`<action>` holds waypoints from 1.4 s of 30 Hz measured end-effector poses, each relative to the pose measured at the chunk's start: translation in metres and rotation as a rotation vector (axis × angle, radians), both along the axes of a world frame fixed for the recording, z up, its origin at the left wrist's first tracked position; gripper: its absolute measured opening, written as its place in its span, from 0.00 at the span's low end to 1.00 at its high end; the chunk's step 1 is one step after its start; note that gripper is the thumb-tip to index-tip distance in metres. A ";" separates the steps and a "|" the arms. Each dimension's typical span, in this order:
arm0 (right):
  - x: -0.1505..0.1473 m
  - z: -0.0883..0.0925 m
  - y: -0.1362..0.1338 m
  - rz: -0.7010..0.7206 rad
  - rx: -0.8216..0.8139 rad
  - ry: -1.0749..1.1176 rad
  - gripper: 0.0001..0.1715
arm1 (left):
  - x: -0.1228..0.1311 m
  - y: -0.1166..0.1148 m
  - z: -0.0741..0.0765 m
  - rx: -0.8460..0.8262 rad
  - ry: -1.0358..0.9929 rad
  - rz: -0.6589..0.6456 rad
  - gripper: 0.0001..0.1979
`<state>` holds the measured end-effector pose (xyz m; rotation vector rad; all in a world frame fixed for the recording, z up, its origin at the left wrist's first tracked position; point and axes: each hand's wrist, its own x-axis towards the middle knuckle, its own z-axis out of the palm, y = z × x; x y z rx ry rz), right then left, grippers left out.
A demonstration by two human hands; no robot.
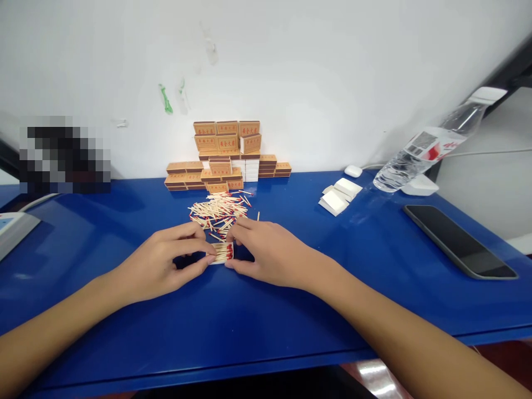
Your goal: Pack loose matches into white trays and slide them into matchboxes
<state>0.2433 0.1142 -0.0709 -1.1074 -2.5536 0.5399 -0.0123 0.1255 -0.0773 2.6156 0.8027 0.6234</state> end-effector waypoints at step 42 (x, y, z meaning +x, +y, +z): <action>0.006 0.008 -0.003 0.098 0.035 0.071 0.08 | -0.003 -0.005 0.003 0.166 0.166 -0.058 0.13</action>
